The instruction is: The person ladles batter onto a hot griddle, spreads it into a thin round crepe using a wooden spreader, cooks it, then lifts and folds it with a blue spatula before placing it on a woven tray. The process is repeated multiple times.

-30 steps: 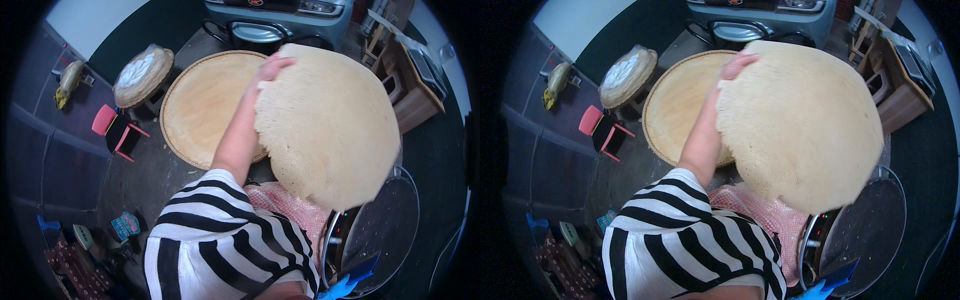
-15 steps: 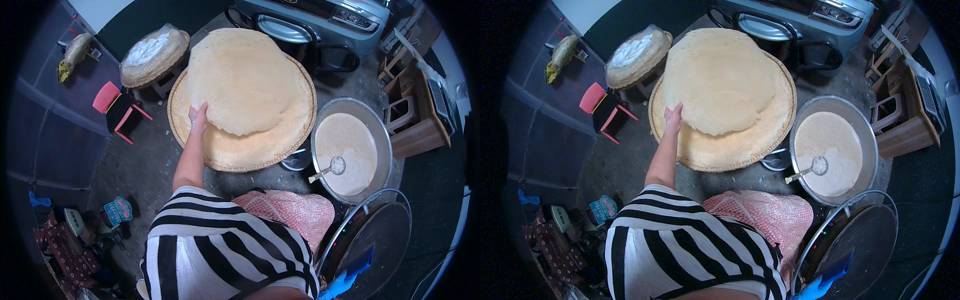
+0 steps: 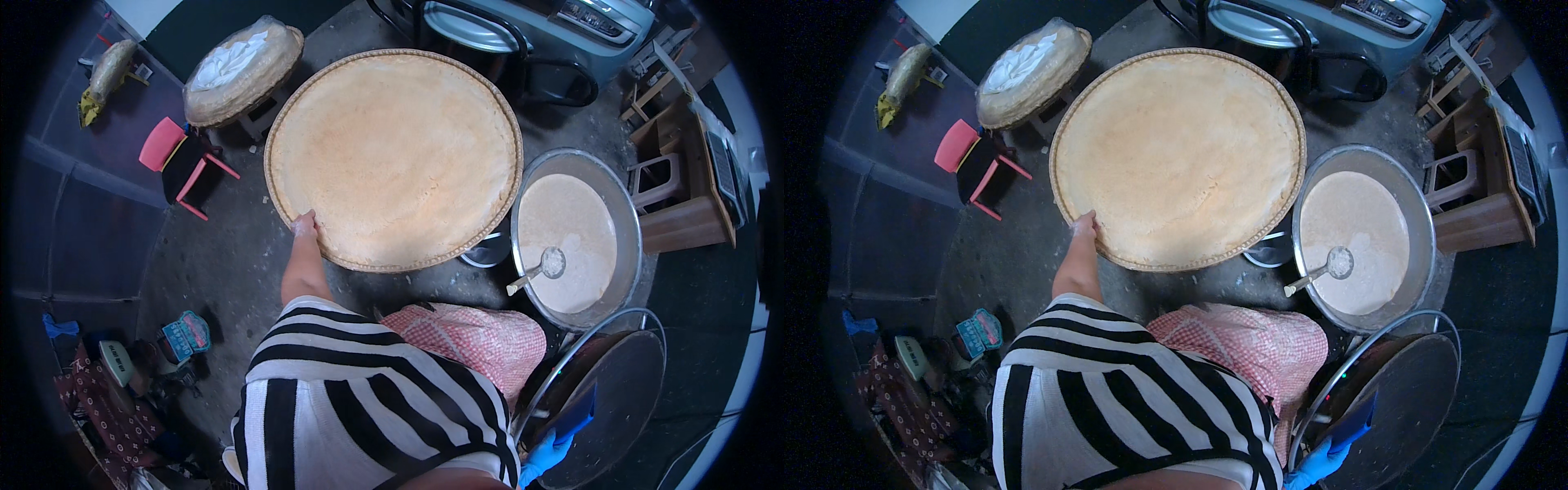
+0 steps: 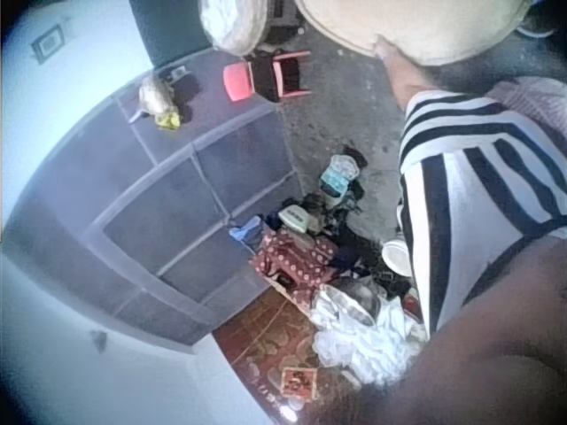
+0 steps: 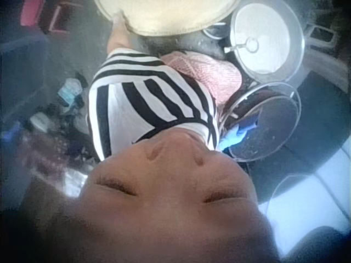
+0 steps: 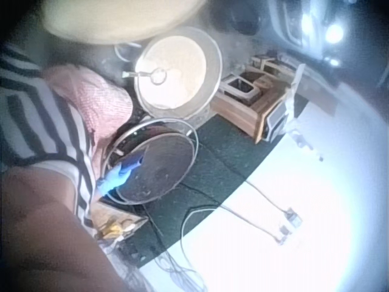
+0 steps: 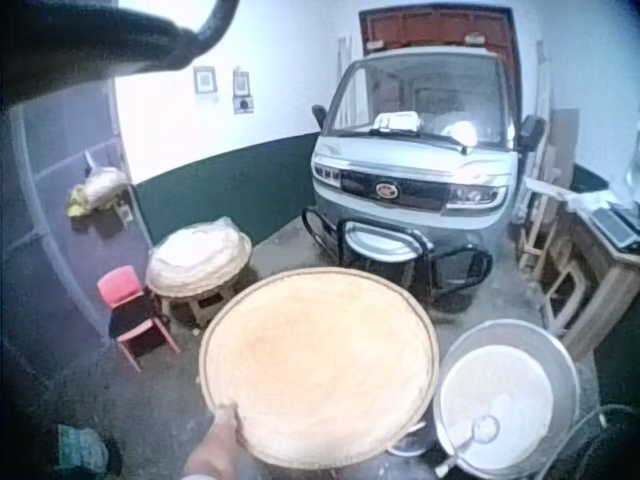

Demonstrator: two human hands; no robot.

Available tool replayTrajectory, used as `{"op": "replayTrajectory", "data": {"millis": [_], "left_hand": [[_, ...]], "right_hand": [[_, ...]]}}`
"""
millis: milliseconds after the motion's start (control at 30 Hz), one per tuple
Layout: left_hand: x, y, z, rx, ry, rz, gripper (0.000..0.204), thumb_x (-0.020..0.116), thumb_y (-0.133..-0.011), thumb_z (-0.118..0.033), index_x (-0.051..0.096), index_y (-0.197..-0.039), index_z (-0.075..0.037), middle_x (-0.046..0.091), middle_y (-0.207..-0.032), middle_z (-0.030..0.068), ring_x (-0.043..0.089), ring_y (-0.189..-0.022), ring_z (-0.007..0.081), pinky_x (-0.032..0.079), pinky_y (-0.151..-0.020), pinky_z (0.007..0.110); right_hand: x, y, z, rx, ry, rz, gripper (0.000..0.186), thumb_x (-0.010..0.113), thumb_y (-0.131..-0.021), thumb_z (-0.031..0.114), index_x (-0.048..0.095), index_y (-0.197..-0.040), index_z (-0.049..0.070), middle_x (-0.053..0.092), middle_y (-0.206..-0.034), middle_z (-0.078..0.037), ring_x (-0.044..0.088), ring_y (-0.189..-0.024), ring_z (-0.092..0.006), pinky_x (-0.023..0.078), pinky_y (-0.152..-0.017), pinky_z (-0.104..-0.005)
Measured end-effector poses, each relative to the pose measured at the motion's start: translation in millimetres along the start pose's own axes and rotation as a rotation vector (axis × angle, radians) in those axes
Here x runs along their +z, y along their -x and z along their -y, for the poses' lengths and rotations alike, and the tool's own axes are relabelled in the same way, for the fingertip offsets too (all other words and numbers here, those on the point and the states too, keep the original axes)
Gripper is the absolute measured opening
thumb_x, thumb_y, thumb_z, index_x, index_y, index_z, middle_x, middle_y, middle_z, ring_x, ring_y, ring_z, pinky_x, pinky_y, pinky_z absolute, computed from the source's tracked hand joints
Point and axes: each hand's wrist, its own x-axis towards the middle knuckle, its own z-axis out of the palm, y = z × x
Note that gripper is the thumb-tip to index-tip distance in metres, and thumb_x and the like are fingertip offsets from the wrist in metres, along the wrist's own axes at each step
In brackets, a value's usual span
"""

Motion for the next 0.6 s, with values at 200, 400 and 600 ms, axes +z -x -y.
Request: {"op": "replayTrajectory", "data": {"millis": [200, 400, 600], "left_hand": [[13.6, 0.0, 2.0, 0.045, 0.422, -0.417, 0.028, 0.054, -0.078, -0.009, 0.053, -0.106, -0.006, 0.059, -0.087, 0.0117, 0.056, -0.076, 0.0219, 0.047, -0.067, 0.036], [17.7, 42.5, -29.2, 0.202, 0.025, -0.658, 0.039, 0.056, -0.076, -0.021, 0.053, -0.110, -0.004, 0.055, -0.103, 0.0148, 0.050, -0.096, 0.0267, 0.042, -0.082, 0.036], [30.2, 85.5, -22.8, 0.670, -0.970, -0.674, 0.052, 0.058, -0.073, -0.034, 0.052, -0.114, -0.002, 0.050, -0.120, 0.0179, 0.044, -0.116, 0.0316, 0.037, -0.096, 0.036]], "right_hand": [[1.8, 0.2, 4.6, 0.042, -0.023, 0.010, 0.049, 0.060, -0.079, 0.011, 0.045, -0.123, -0.006, 0.051, -0.118, -0.021, 0.053, -0.102, -0.0319, 0.041, -0.091, -0.0387], [3.4, 1.9, -6.0, 0.051, 0.013, 0.016, 0.049, 0.059, -0.079, 0.009, 0.045, -0.123, -0.005, 0.051, -0.119, -0.020, 0.052, -0.103, -0.0314, 0.040, -0.092, -0.0381], [-15.7, 11.8, -19.6, 0.092, 0.049, -0.078, 0.050, 0.060, -0.077, 0.010, 0.045, -0.122, -0.006, 0.054, -0.114, -0.021, 0.054, -0.100, -0.0308, 0.040, -0.090, -0.0374]]}}
